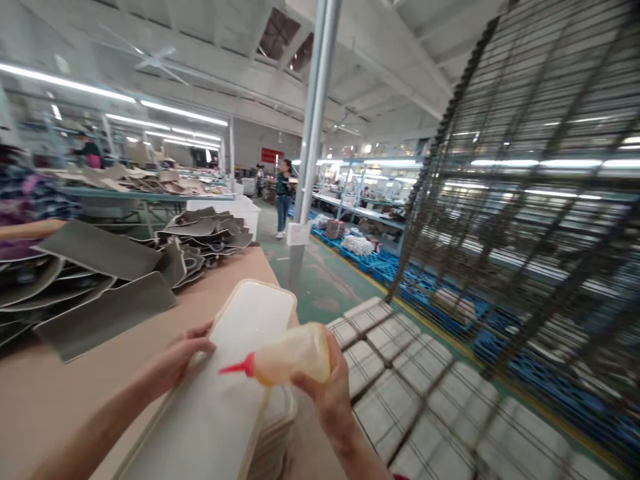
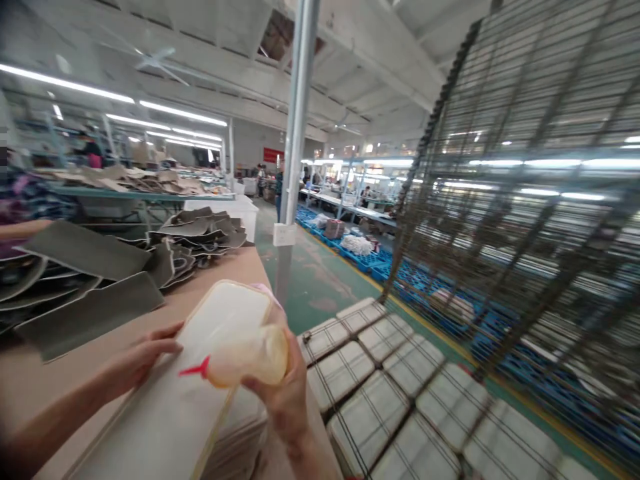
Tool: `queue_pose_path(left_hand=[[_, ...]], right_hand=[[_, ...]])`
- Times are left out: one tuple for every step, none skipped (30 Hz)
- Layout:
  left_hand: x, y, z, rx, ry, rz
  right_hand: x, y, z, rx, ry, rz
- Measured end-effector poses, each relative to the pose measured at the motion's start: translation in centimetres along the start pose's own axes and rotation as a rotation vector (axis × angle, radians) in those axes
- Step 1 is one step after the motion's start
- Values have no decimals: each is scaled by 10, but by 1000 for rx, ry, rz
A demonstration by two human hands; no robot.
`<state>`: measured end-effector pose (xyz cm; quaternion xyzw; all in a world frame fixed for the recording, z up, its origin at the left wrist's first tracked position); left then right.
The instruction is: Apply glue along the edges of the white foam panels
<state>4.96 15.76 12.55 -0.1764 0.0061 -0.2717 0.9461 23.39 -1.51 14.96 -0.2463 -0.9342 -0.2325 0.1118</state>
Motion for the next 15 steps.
queue_pose_path(left_hand=[[11, 6, 0, -2, 15, -12], [25, 13, 1, 2, 30, -32], [41, 19, 3, 8, 45, -52], [59, 25, 6, 15, 55, -73], [79, 31, 11, 21, 62, -95], [99, 38, 16, 30, 67, -108], [121, 45, 23, 46, 75, -119], [145, 52, 31, 73, 83, -129], [170, 59, 39, 113, 91, -146], [197, 66, 46, 160, 100, -175], [225, 72, 51, 214, 104, -213], [254, 79, 53, 268, 114, -264], [282, 85, 52, 320, 130, -310], [310, 93, 45, 362, 162, -354], [335, 102, 33, 394, 201, -387]], right_hand=[[-13, 0, -8, -51, -1, 80], [-25, -2, -14, -75, 1, 135], [-34, -4, -17, -54, 8, 133], [-42, -8, -19, -13, 33, 93], [-51, -12, -20, 32, 79, 47], [-66, -17, -24, 56, 141, 50], [-89, -22, -32, 52, 211, 116], [-121, -27, -44, 18, 272, 231], [-165, -36, -60, -68, 330, 457], [-209, -48, -77, -132, 359, 639], [-252, -62, -97, -203, 379, 771], [-293, -77, -114, -239, 401, 858], [-332, -93, -128, -242, 412, 927], [-368, -112, -140, -241, 400, 1008], [-395, -126, -158, -283, 262, 960]])
Point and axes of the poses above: each hand's wrist, its own y-axis towards the middle knuckle, its own x-axis out of the palm, z = x × y, the point moved 7 cm from there along y, towards the middle knuckle, and after that the axes turned 1 degree about -x, right-handed, at the moved point
